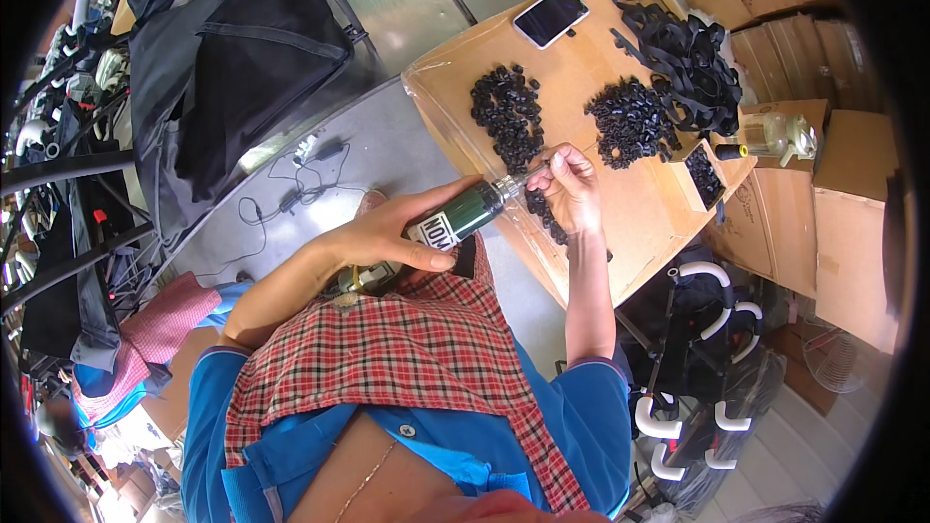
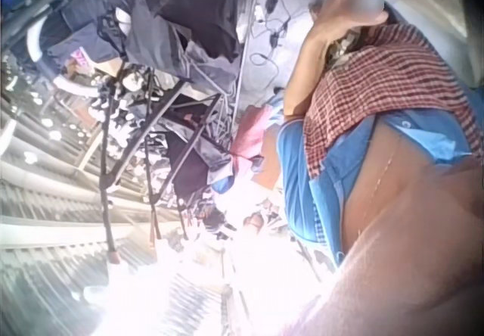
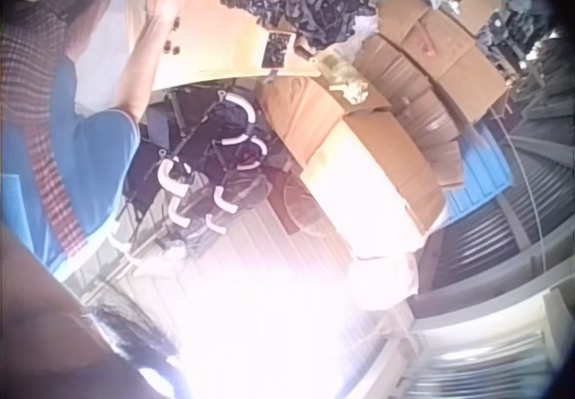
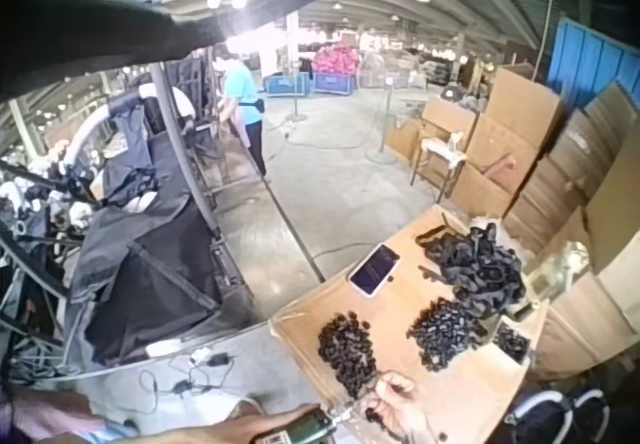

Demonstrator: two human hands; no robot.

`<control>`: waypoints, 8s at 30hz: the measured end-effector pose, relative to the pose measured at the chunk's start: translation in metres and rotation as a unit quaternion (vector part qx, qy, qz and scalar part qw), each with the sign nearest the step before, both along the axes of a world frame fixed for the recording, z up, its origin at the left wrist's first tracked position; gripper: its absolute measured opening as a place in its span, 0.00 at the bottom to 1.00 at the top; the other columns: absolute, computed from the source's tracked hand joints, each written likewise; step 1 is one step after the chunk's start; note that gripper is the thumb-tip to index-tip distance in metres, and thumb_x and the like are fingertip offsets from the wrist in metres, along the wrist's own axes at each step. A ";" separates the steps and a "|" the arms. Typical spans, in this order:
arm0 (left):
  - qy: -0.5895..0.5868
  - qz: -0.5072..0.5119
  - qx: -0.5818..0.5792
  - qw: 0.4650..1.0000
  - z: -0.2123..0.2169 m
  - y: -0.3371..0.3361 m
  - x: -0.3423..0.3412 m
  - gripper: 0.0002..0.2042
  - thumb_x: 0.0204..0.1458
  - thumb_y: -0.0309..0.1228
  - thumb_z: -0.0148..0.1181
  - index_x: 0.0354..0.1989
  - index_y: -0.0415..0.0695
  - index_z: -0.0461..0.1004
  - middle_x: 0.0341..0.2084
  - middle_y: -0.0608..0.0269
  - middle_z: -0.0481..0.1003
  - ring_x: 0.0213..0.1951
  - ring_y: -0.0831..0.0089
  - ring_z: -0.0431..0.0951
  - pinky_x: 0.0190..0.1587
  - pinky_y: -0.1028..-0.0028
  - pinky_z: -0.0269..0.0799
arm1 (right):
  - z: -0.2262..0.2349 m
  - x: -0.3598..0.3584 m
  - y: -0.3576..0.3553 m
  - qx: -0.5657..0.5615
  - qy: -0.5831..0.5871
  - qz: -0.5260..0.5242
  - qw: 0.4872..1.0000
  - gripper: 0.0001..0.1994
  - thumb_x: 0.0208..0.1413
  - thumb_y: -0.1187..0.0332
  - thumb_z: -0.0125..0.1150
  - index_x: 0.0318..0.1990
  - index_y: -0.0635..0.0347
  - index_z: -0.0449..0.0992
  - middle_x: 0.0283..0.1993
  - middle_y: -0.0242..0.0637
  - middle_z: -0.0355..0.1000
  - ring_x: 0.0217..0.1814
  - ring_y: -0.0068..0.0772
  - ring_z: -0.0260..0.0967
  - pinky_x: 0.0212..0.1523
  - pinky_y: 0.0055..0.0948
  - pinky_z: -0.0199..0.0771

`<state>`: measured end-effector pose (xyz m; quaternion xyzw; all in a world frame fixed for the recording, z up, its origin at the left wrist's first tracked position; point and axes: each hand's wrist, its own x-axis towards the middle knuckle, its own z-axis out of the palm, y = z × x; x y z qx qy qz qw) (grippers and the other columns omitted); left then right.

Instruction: The person uses a cordless drill to fasten screws into the frame of a black stroller. They repeatedly pick screws from a pile on a table, attach them to the drill, and drive them into the stroller frame. The person also moves the stroller to different positions to access various attachment points.

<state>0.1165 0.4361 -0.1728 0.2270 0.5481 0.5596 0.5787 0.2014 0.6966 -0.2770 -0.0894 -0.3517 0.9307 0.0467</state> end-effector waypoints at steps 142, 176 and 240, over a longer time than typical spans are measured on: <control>0.068 0.327 0.427 0.841 0.190 -0.401 -0.138 0.49 0.43 0.19 0.62 0.72 0.51 0.36 0.27 0.56 0.70 0.19 0.74 0.72 0.22 0.75 0.69 | 0.406 -0.344 -0.460 0.615 0.572 0.005 0.543 0.16 0.50 0.87 0.54 0.48 0.78 0.69 0.47 0.52 0.75 0.50 0.37 0.74 0.52 0.31 0.73; -0.559 0.691 0.217 0.405 -0.138 -0.349 0.008 0.22 0.52 0.48 0.51 0.24 0.37 0.66 0.17 0.56 0.69 0.19 0.66 0.71 0.22 0.68 0.72 | -0.022 -0.465 -0.184 0.412 -0.032 0.214 0.885 0.29 0.64 0.50 0.44 0.65 0.62 0.57 0.65 0.47 0.59 0.70 0.37 0.51 0.69 0.40 0.49; -0.358 0.568 -0.066 0.739 -0.091 -0.309 -0.180 0.18 0.57 0.42 0.53 0.45 0.38 0.72 0.29 0.57 0.77 0.23 0.73 0.75 0.26 0.78 0.73 | 0.025 -0.455 -0.291 0.600 0.341 -0.070 0.721 0.11 0.52 0.63 0.64 0.27 0.61 0.73 0.25 0.39 0.71 0.27 0.42 0.69 0.32 0.33 0.68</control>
